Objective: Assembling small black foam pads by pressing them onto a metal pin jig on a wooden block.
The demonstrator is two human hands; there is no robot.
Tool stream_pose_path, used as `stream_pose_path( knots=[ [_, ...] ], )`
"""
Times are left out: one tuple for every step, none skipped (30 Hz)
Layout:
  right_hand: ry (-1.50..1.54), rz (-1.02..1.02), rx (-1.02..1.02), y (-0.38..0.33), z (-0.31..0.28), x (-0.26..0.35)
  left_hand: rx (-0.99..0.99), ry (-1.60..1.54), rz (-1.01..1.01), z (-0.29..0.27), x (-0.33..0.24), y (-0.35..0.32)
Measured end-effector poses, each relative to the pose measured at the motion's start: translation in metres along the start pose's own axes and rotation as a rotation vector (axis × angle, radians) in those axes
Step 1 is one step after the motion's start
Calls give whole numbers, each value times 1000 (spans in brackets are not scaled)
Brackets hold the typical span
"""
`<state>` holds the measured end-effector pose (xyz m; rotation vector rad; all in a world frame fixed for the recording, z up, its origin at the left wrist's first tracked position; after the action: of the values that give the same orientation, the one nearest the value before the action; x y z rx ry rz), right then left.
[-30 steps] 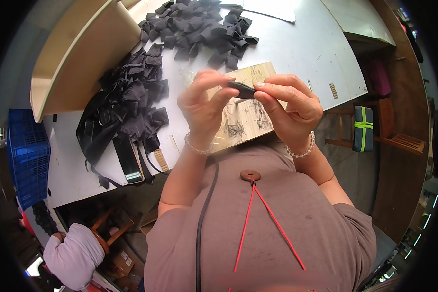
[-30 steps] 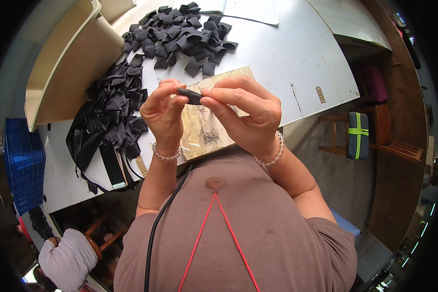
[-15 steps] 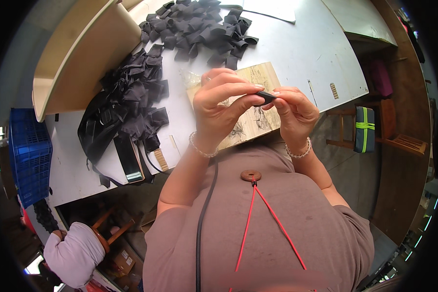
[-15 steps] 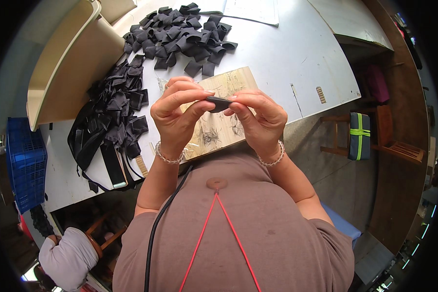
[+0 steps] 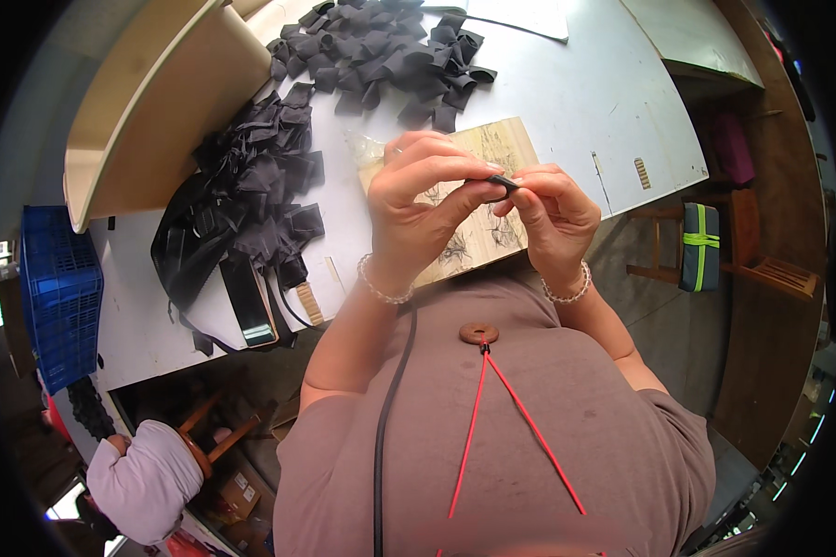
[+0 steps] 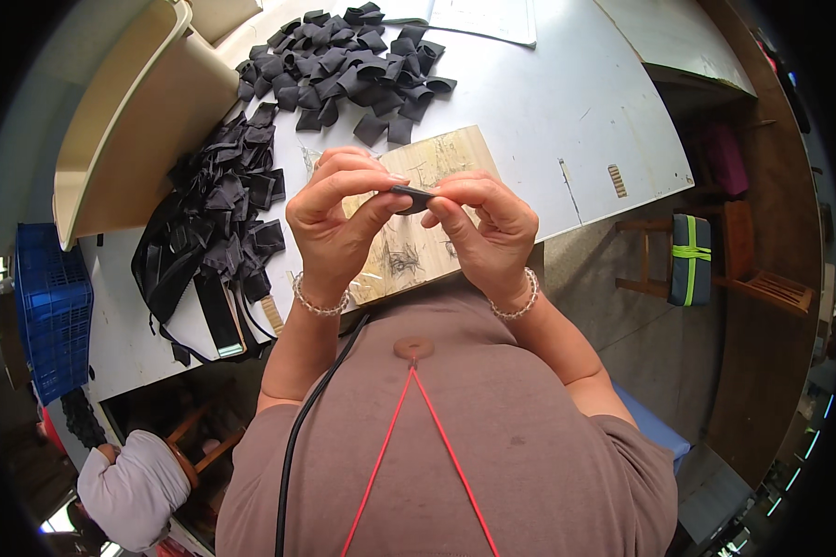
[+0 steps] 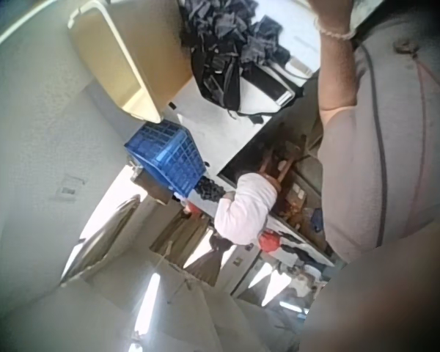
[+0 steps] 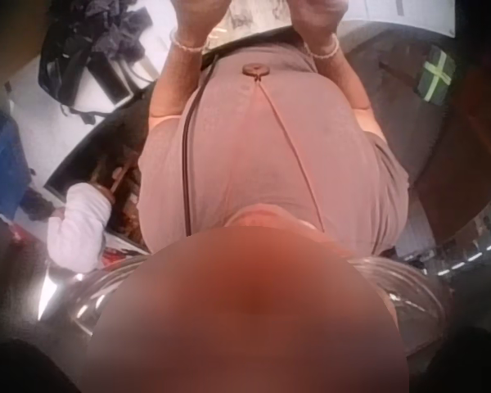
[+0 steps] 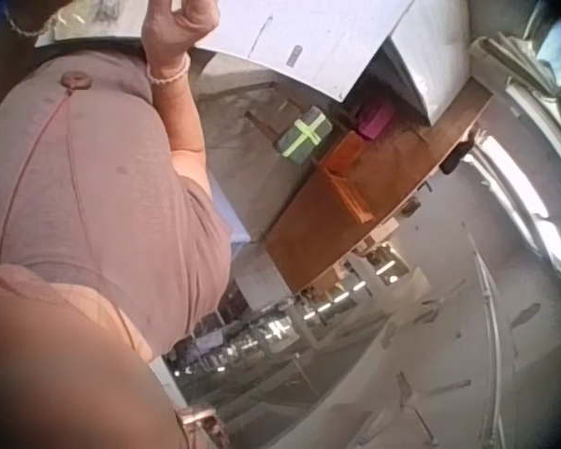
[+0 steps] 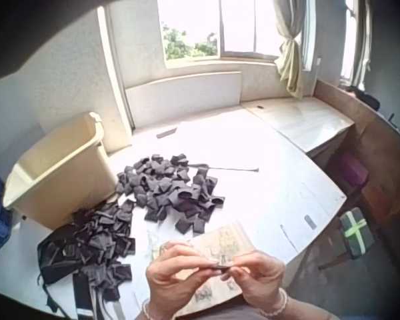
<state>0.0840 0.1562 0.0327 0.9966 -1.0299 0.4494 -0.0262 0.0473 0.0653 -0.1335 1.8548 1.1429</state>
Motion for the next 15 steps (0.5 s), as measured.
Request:
stream_pose_path(
  knots=[
    [-13,-10,-13,1,-1,3,-7,-66,-52,0,4,-2],
    [-21,-19,-23,2,0,6,-17,-127,-105,-1,7,-3],
    [-26,-43,-16,4,0,11,-29,-116,-104,-1,6,-2],
    [-31,-68,-9,9,0,17,-36,-182,-95,1,2,1],
    [-56,-122,15,15,2,27,-40,-248,-86,2,-3,4],
    [-70,-174,45,21,4,33,-49,-237,-87,2,-6,7],
    [-84,-196,58,30,7,38,-95,-216,-70,0,-10,11],
    [-101,-222,68,37,11,43,-138,-197,-49,-2,-13,15],
    [-94,-223,76,41,15,44,-157,-139,-61,-4,-14,17],
    [-57,-144,51,45,19,39,-163,-132,-59,-6,-12,17],
    [-24,-67,26,50,21,34,-185,-83,-108,-7,-7,17],
    [-23,-71,33,53,21,32,-207,-34,-158,-10,1,16],
    [-47,42,79,57,21,18,-225,70,-157,-14,13,12],
    [-71,155,119,61,19,4,-225,71,-155,-17,21,9],
    [-84,256,167,65,19,-12,-185,104,-284,-21,33,4]
  ],
)
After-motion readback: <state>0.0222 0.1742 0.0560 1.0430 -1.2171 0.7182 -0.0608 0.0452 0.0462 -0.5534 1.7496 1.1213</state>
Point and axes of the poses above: each hand's wrist, its own y-axis towards the middle knuckle, its own z-axis out of the palm, x = y × z, the point moved 6 cm from there along y, towards the middle knuckle, and after that the axes turned 3 degrees about x, right-handed, at the moved point
